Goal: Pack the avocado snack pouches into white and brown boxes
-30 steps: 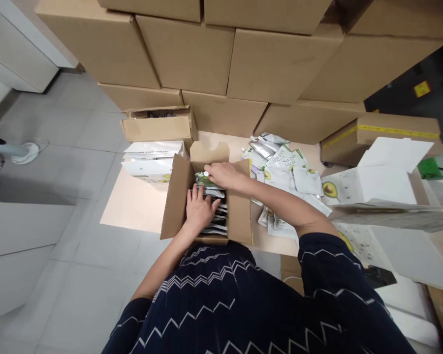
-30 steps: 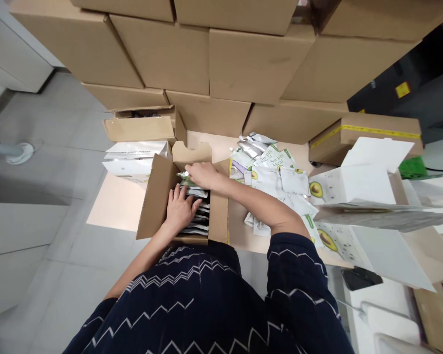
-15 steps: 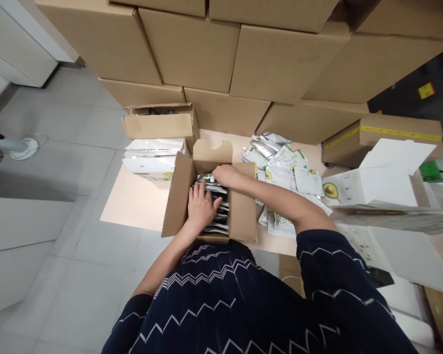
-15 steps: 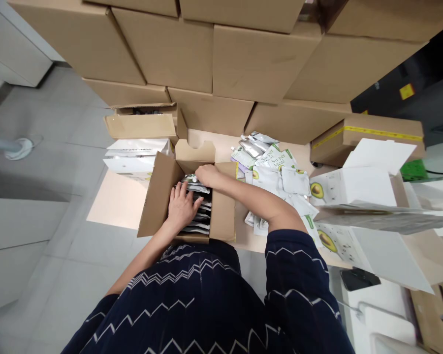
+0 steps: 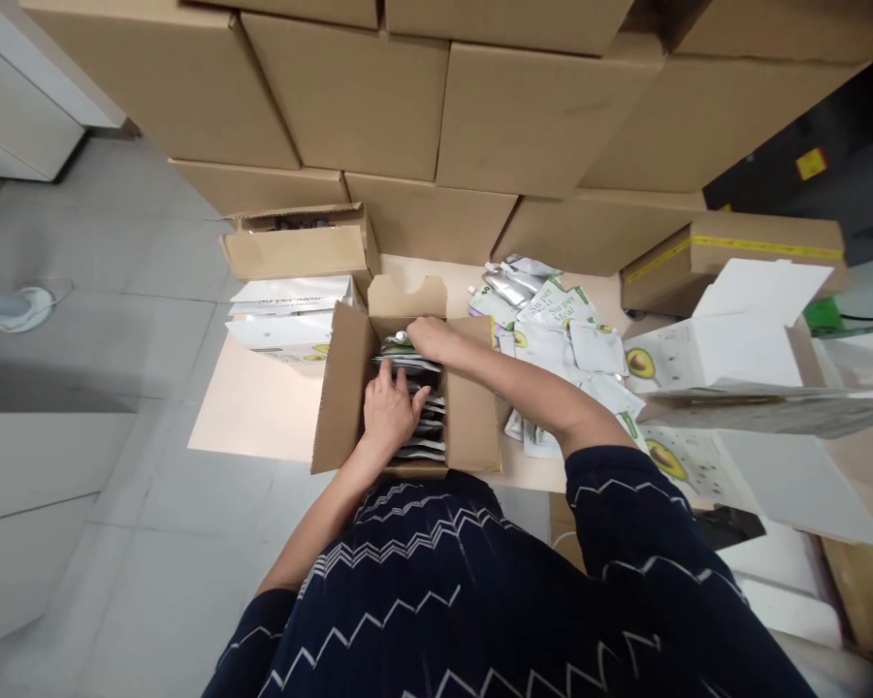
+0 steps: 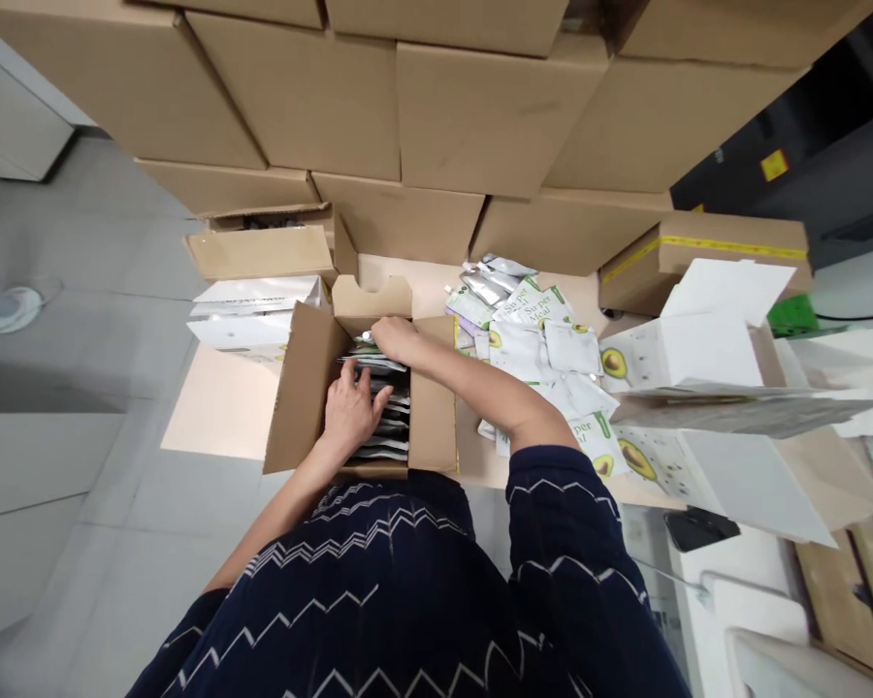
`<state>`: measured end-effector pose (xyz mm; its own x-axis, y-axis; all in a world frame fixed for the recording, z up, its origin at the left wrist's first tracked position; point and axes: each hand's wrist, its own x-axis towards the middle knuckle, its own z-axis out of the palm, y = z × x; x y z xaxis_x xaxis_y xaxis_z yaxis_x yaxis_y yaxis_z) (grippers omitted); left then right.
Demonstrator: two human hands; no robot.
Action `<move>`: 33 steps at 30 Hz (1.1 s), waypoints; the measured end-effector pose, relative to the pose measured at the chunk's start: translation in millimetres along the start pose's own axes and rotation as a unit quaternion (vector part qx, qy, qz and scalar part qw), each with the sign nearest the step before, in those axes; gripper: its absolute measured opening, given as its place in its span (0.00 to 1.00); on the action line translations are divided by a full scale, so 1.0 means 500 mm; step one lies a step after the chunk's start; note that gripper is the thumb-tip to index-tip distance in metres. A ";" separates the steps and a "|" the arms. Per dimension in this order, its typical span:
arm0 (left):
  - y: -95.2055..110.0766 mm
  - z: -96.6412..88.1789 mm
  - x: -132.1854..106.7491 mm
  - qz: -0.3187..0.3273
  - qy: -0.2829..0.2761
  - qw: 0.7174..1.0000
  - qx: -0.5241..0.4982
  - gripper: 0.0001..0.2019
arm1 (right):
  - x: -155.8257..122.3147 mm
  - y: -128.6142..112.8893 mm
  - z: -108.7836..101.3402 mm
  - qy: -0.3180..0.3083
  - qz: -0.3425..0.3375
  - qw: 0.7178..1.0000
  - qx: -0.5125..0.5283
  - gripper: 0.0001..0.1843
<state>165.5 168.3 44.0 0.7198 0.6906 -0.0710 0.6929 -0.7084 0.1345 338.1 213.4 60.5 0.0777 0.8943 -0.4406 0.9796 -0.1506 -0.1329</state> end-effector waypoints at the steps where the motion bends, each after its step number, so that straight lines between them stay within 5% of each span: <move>1: -0.003 0.002 0.000 0.010 0.004 1.000 -0.004 0.31 | -0.008 0.001 -0.001 -0.003 0.000 1.000 0.012 0.18; 3: -0.010 0.007 -0.003 0.022 0.011 1.000 -0.012 0.30 | -0.032 0.009 -0.005 0.029 -0.033 0.997 0.063 0.16; 6: -0.015 0.009 -0.008 0.021 0.009 0.999 -0.022 0.28 | -0.083 0.058 -0.008 0.208 -0.065 0.955 0.200 0.18; 8: -0.014 0.007 -0.011 0.023 0.008 0.999 -0.025 0.27 | -0.121 0.123 0.003 0.334 0.020 0.904 0.265 0.22; 10: -0.011 0.005 -0.012 0.026 0.009 0.999 -0.026 0.27 | -0.157 0.201 0.031 0.380 0.165 0.870 0.268 0.25; 12: -0.009 0.004 -0.013 0.029 0.009 0.999 -0.026 0.26 | -0.190 0.273 0.079 0.285 0.306 0.880 0.226 0.29; 14: -0.008 0.004 -0.013 0.033 0.007 0.999 -0.026 0.25 | -0.218 0.322 0.140 0.112 0.393 0.893 0.188 0.44; 16: -0.008 0.005 -0.013 0.036 0.006 0.999 -0.027 0.25 | -0.240 0.347 0.204 -0.020 0.405 0.900 0.161 0.56; 18: -0.008 0.007 -0.013 0.037 0.007 0.999 -0.028 0.25 | -0.255 0.357 0.258 -0.070 0.395 0.904 0.148 0.58; 21: -0.008 0.008 -0.012 0.037 0.007 0.999 -0.027 0.24 | -0.271 0.358 0.306 -0.037 0.390 0.907 0.151 0.49; 27: -0.008 0.003 -0.012 0.035 0.004 0.999 -0.018 0.24 | -0.286 0.326 0.335 0.035 0.346 0.935 0.072 0.32; 33: -0.005 -0.001 -0.012 0.015 -0.002 1.000 -0.008 0.25 | -0.304 0.285 0.365 0.138 0.320 0.937 0.002 0.28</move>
<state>159.4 165.8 44.5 0.7410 0.6678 -0.0709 0.6696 -0.7269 0.1527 431.8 -20.9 -53.6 0.6944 0.6952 -0.1857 0.7156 -0.6944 0.0760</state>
